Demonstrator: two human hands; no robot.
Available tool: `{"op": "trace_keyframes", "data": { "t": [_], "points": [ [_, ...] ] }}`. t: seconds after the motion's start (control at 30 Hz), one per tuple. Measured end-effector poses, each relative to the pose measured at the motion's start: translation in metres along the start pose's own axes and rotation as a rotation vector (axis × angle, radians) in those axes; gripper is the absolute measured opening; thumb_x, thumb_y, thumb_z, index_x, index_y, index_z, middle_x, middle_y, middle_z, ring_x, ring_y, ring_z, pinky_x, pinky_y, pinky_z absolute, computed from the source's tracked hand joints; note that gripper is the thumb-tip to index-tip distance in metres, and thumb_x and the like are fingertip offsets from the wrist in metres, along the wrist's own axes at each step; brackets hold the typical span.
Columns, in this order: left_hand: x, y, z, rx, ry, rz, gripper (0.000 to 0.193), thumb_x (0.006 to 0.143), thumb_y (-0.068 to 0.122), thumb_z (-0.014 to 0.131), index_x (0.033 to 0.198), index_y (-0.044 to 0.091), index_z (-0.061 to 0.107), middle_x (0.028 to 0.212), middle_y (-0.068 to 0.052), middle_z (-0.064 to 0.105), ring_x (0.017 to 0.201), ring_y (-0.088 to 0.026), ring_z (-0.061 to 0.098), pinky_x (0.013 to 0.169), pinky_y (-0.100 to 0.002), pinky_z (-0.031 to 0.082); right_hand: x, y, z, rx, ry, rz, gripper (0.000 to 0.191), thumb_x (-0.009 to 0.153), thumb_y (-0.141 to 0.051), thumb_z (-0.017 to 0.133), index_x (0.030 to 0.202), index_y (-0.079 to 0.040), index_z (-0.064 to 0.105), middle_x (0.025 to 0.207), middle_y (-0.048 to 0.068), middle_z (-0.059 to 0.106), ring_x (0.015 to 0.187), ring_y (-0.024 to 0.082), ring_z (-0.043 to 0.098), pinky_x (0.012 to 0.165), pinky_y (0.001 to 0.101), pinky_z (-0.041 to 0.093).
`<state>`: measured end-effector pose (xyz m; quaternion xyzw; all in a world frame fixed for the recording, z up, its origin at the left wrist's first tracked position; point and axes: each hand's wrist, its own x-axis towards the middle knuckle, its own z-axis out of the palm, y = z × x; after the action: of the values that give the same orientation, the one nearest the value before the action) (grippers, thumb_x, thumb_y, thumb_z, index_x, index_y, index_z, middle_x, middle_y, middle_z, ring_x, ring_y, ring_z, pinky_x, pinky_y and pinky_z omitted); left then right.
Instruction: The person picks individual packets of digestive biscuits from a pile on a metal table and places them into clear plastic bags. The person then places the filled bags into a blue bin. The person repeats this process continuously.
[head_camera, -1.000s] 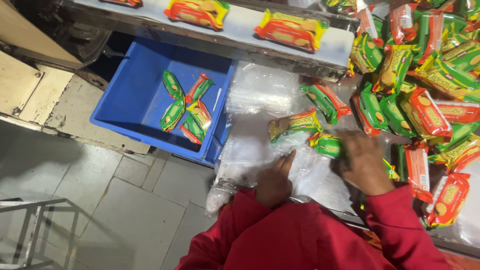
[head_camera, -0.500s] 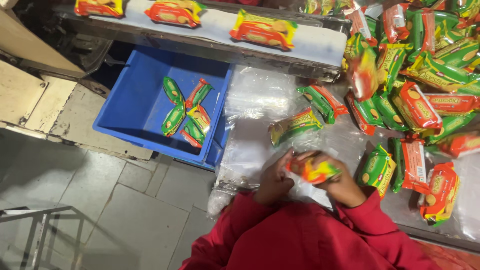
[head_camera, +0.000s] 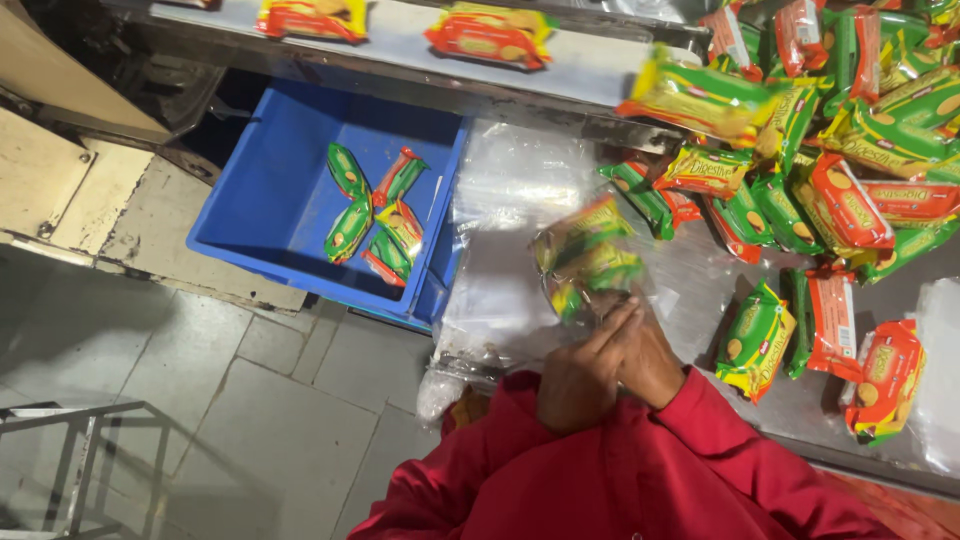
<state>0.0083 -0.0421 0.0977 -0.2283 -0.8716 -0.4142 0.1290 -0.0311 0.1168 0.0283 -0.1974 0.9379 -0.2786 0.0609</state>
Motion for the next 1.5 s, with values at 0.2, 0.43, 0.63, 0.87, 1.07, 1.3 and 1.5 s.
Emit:
{"op": "trace_keyframes", "data": {
  "t": [0.2,0.43,0.63,0.87,1.07,1.3,1.5],
  "points": [
    [-0.014,-0.054,0.011,0.071,-0.025,-0.128,0.069,0.078,-0.003,0.053,0.146,0.006,0.052,0.144,-0.013,0.06,0.116,-0.035,0.068,0.088,-0.043,0.058,-0.001,-0.004,-0.055,0.322,-0.03,-0.44,0.044,0.08,-0.001,0.067,0.124,-0.001,0.066,0.135,0.029,0.06,0.119,0.049,0.059,0.098,0.0506,0.049],
    [-0.012,-0.079,0.031,0.086,-0.203,-0.265,0.074,0.075,-0.001,0.055,0.148,0.011,0.051,0.145,-0.012,0.059,0.118,-0.037,0.064,0.094,-0.047,0.053,0.084,0.018,-0.093,0.049,0.162,-0.2,0.061,0.083,0.005,0.057,0.141,-0.014,0.063,0.143,0.012,0.06,0.133,0.034,0.057,0.111,0.0424,0.047],
    [-0.01,-0.078,0.03,0.071,-0.143,-0.226,0.073,0.076,-0.002,0.055,0.148,0.01,0.051,0.145,-0.014,0.06,0.125,-0.035,0.062,0.099,-0.045,0.053,0.132,0.06,-0.083,-0.282,0.351,-0.266,0.078,0.07,-0.022,0.08,0.142,-0.011,0.051,0.152,0.018,0.042,0.14,0.042,0.036,0.104,0.0614,0.032],
    [-0.014,-0.086,0.026,0.078,-0.032,-0.1,0.072,0.075,-0.001,0.056,0.147,0.004,0.052,0.139,-0.017,0.063,0.125,-0.035,0.063,0.102,-0.043,0.052,0.077,0.071,-0.058,-0.486,0.368,0.017,0.055,0.091,-0.014,0.074,0.143,-0.027,0.063,0.144,0.005,0.051,0.138,0.028,0.047,0.113,0.0486,0.039],
    [-0.018,-0.089,0.021,0.091,0.024,-0.064,0.065,0.078,-0.002,0.054,0.143,0.002,0.057,0.135,-0.018,0.067,0.121,-0.034,0.066,0.102,-0.041,0.054,0.012,0.067,-0.06,-0.465,0.316,0.237,0.072,0.068,-0.021,0.084,0.137,-0.021,0.063,0.151,0.018,0.041,0.137,0.045,0.04,0.102,0.058,0.038],
    [-0.018,-0.089,0.023,0.095,0.018,-0.068,0.067,0.074,-0.001,0.056,0.142,0.001,0.057,0.133,-0.019,0.067,0.116,-0.035,0.067,0.098,-0.043,0.053,-0.02,0.045,-0.083,-0.085,0.111,0.012,0.091,0.06,-0.024,0.086,0.145,-0.015,0.054,0.16,0.029,0.021,0.14,0.052,0.035,0.107,0.0543,0.042],
    [-0.02,-0.083,0.032,0.111,0.076,-0.035,0.063,0.077,-0.004,0.053,0.139,0.002,0.06,0.132,-0.016,0.068,0.117,-0.033,0.068,0.098,-0.041,0.055,-0.022,0.04,-0.078,-0.04,0.241,0.382,0.077,0.058,-0.03,0.088,0.128,-0.017,0.058,0.153,0.014,0.042,0.126,0.039,0.058,0.101,0.0461,0.052]
  ]
}}
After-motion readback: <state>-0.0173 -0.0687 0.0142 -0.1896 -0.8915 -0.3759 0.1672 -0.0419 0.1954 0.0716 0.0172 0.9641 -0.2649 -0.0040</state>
